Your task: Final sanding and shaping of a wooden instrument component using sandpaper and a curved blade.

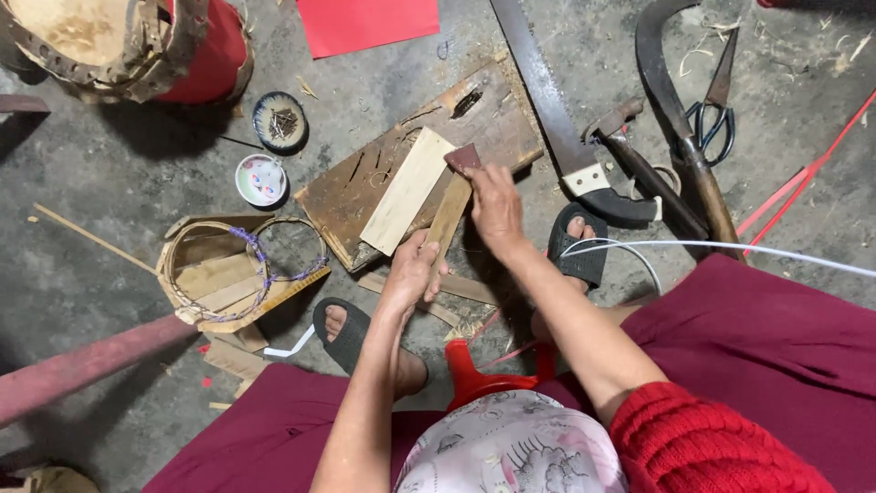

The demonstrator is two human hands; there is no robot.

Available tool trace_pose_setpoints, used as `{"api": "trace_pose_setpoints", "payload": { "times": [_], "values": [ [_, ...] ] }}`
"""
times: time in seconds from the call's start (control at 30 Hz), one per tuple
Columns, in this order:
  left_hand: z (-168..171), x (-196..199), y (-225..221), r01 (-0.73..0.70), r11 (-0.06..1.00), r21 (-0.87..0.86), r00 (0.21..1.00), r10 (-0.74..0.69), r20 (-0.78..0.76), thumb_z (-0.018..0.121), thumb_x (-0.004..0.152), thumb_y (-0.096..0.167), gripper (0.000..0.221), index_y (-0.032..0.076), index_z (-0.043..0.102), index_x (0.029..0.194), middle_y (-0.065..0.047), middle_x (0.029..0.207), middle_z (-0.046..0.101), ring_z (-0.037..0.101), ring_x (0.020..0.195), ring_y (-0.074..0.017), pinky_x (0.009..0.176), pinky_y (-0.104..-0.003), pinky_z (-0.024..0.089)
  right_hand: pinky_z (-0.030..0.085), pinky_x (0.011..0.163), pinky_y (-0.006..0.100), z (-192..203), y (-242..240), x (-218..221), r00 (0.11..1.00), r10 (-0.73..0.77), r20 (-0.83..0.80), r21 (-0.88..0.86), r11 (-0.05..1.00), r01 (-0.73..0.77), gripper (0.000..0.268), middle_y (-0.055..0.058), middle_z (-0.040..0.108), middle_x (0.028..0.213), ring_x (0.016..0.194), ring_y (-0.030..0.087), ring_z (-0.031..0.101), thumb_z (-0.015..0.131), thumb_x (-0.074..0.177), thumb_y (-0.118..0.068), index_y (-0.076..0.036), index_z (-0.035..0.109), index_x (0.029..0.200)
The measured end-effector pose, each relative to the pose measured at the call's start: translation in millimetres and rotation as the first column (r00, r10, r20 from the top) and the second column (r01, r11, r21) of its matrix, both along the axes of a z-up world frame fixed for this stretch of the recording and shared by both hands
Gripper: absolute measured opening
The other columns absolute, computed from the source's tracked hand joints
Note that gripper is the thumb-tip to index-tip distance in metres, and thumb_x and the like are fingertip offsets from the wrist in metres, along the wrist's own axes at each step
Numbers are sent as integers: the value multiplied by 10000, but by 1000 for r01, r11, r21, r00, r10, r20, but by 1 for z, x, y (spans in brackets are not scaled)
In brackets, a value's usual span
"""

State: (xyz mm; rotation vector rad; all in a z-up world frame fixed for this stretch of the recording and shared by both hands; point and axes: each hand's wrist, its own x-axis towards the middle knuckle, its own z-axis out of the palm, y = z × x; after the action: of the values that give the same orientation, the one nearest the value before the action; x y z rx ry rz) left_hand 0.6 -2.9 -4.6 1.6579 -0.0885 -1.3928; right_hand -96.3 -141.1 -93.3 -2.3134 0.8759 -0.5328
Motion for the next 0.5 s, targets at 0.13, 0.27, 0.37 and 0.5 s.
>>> {"api": "trace_pose_setpoints", "payload": {
  "times": [0.13,0.27,0.37,0.5],
  "values": [
    [-13,-1,4,-19,999,-40,1000,18,-25,442,1020,85,375,-86,523,1344,-202,642,609,522,328,-175,207,-251,413,532,733,308,11,38,0,995,97,-20,21,995,-97,334,66,618,938,912,240,568,578,904,128,-82,712,1126],
    [-7,0,8,-12,999,-42,1000,12,-21,446,1018,90,383,-80,510,1354,-204,655,617,528,337,-172,216,-246,420,558,755,353,19,6,3,993,113,-30,-106,988,-115,413,90,633,957,920,293,588,651,823,180,-81,716,1136],
    [4,-1,7,-6,998,-69,1000,5,-20,434,1019,79,385,-110,487,1350,-204,633,615,514,323,-180,209,-266,410,553,844,449,17,-35,-1,1000,14,3,-72,997,-14,447,79,634,1042,974,339,581,672,775,129,-151,690,1122],
    [15,0,12,-52,980,-192,997,40,-66,477,1021,94,416,-57,489,1409,-190,694,623,532,375,-147,242,-226,424,514,874,407,-1,-58,-21,949,-257,180,-11,965,264,276,52,580,964,923,291,606,633,950,56,-145,706,1125]
  ]
}}
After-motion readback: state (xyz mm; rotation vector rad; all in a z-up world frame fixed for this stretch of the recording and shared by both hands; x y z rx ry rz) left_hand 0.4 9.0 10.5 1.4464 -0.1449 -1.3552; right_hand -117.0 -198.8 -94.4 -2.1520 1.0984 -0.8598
